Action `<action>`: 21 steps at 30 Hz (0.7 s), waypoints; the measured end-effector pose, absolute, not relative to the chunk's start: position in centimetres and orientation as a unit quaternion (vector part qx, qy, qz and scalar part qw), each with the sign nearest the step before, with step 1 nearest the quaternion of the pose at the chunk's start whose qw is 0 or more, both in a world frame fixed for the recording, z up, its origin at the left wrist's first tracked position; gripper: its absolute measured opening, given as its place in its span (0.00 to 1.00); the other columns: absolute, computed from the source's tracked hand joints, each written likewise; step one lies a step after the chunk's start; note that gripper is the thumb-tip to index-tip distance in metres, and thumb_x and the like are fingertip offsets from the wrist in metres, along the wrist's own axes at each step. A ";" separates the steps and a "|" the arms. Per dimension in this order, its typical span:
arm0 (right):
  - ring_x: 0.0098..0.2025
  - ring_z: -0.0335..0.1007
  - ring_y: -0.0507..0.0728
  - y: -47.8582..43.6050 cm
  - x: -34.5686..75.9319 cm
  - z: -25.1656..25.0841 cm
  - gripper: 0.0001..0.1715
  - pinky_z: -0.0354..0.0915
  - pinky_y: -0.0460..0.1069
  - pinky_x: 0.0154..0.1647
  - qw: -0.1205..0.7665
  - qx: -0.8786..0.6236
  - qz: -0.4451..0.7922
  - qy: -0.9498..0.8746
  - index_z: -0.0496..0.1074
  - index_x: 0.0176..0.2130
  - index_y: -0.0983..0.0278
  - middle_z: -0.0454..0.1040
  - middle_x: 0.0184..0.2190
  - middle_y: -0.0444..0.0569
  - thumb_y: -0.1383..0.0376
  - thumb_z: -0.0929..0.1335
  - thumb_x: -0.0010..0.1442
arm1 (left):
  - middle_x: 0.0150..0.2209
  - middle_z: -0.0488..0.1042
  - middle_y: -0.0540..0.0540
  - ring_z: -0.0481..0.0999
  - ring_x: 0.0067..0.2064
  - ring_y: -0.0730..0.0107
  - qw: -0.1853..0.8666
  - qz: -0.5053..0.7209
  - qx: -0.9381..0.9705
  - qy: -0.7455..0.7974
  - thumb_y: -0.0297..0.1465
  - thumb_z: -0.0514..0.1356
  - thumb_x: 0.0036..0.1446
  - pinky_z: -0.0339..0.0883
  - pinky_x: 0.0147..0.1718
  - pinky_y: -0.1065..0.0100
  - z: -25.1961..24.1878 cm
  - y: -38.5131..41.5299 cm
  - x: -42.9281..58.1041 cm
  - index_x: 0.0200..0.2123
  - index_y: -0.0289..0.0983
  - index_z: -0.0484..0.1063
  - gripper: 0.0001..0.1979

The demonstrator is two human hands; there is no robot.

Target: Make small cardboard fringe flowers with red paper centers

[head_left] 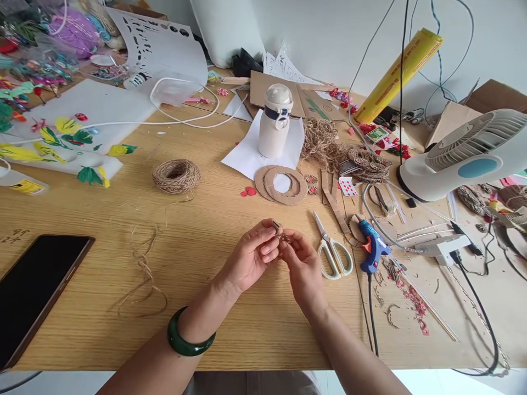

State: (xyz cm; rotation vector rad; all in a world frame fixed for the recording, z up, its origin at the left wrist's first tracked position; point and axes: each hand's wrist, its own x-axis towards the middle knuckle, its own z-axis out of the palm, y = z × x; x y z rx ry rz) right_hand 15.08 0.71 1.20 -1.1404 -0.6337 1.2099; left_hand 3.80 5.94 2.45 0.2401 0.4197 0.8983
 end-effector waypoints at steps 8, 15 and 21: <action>0.27 0.64 0.49 0.6 15.7 1.6 0.07 0.66 0.46 0.27 0.676 -0.457 0.535 -0.219 0.78 0.35 0.60 0.72 0.28 0.41 0.62 0.75 0.55 | 0.31 0.71 0.51 0.62 0.23 0.86 0.881 0.405 0.100 0.225 0.26 0.69 0.49 0.61 0.20 0.81 2.2 5.7 4.1 0.31 0.33 0.73 0.07; 0.25 0.63 0.47 0.5 16.5 2.2 0.09 0.66 0.43 0.23 0.665 -0.391 0.604 -0.200 0.78 0.36 0.62 0.74 0.34 0.45 0.59 0.72 0.61 | 0.25 0.68 0.52 0.65 0.23 0.79 0.883 0.379 0.143 0.236 0.28 0.66 0.53 0.66 0.24 0.73 2.0 5.3 4.2 0.32 0.35 0.73 0.05; 0.23 0.60 0.48 0.1 16.8 2.6 0.09 0.65 0.43 0.20 0.663 -0.405 0.588 -0.223 0.78 0.37 0.61 0.71 0.31 0.44 0.59 0.70 0.63 | 0.25 0.68 0.51 0.66 0.25 0.79 0.891 0.359 0.175 0.217 0.30 0.67 0.55 0.66 0.25 0.75 1.7 5.1 4.3 0.32 0.34 0.74 0.05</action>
